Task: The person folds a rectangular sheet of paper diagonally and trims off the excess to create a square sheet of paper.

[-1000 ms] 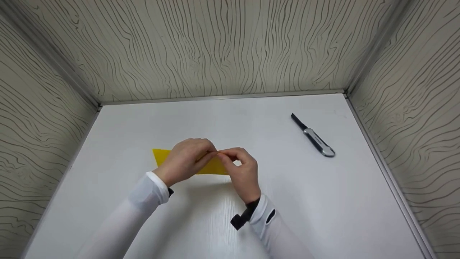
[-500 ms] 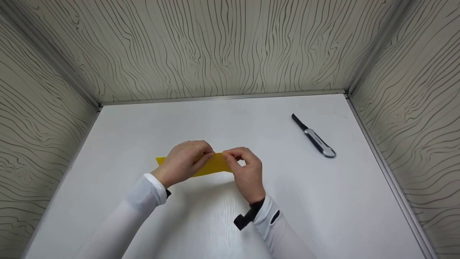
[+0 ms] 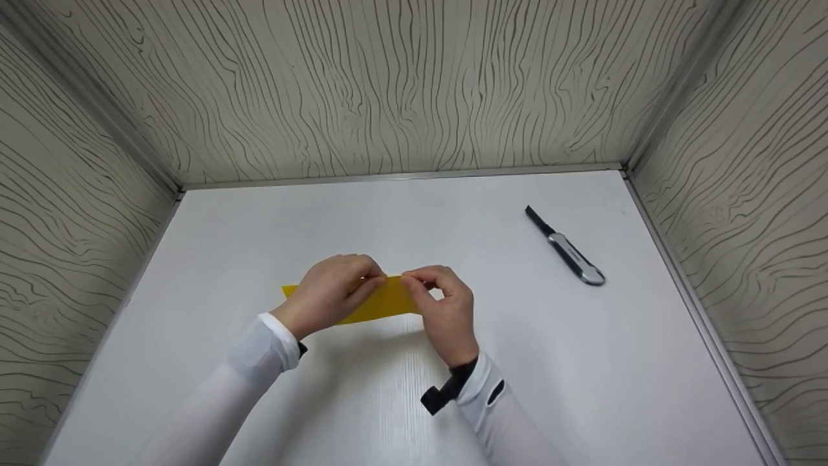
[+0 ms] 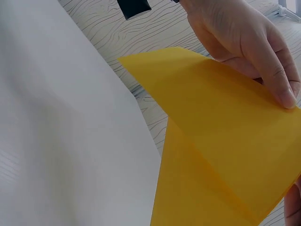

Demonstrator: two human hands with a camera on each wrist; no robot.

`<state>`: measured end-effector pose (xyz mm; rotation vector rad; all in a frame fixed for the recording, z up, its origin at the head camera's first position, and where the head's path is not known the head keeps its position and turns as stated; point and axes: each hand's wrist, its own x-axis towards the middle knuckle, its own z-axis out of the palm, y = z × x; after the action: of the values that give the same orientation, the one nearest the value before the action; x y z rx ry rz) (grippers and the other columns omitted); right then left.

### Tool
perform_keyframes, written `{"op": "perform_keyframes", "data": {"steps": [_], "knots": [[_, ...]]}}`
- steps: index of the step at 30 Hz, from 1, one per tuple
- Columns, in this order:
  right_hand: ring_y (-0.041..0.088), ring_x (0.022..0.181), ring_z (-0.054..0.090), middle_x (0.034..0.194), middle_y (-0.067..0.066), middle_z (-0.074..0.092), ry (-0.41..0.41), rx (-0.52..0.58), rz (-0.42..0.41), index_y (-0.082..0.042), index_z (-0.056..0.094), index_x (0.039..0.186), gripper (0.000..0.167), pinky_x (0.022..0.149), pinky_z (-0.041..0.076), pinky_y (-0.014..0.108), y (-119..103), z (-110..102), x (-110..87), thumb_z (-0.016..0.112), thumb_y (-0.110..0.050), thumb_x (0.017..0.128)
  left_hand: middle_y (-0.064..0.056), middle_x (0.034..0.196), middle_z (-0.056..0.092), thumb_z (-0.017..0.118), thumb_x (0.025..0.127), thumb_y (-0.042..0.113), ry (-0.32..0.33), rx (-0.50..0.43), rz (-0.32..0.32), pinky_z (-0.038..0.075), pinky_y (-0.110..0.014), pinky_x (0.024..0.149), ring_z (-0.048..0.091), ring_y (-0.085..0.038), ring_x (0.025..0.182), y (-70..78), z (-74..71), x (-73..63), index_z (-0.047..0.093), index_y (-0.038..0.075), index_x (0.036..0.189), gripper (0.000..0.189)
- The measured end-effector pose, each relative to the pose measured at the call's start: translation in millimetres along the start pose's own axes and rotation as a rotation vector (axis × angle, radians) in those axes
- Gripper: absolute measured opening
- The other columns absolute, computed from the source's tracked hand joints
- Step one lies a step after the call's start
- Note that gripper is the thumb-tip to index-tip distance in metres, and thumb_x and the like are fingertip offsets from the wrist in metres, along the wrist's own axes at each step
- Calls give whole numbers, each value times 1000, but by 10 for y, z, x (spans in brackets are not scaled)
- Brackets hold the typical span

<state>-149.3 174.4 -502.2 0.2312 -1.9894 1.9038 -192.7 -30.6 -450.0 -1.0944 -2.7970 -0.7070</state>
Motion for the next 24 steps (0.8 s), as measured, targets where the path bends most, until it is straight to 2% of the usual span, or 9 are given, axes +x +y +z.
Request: {"op": "perform_keyframes", "data": {"steps": [4,10,15,19,24], "knots": [[25,89,62,97,12,72,1,-8,12,-3,77,100,7,81,56,26,-20,-13,0,72,-4,95,11,93,69,60,104,35,5,-7,4,51,-27,82,57,-8,76,-2,-11,-7,69,19,107,18],[28,90,61,97,12,71,46,-3,59,-5,78,100,8,82,56,27,-13,-70,10,73,-8,95,12,88,66,61,104,29,7,3,-11,49,-26,79,56,-8,74,-64,-47,-56,67,19,102,12],[28,90,62,98,12,71,36,-18,69,-6,78,101,9,83,56,28,0,-90,10,74,-11,95,11,87,65,60,105,29,-1,8,5,49,-26,78,56,-9,74,-90,-55,-70,67,18,102,13],[28,89,62,98,12,71,35,-28,74,-7,78,101,10,82,56,28,6,-108,15,74,-14,95,12,89,66,60,105,30,-11,-11,-12,49,-26,78,56,-9,75,-112,-50,-74,67,19,104,14],[28,88,63,99,13,71,75,-23,84,-6,78,101,10,80,57,27,0,-152,34,75,-13,95,11,88,66,61,104,27,-3,-3,-31,49,-27,76,56,-8,73,-159,-61,-113,67,18,101,11]]}}
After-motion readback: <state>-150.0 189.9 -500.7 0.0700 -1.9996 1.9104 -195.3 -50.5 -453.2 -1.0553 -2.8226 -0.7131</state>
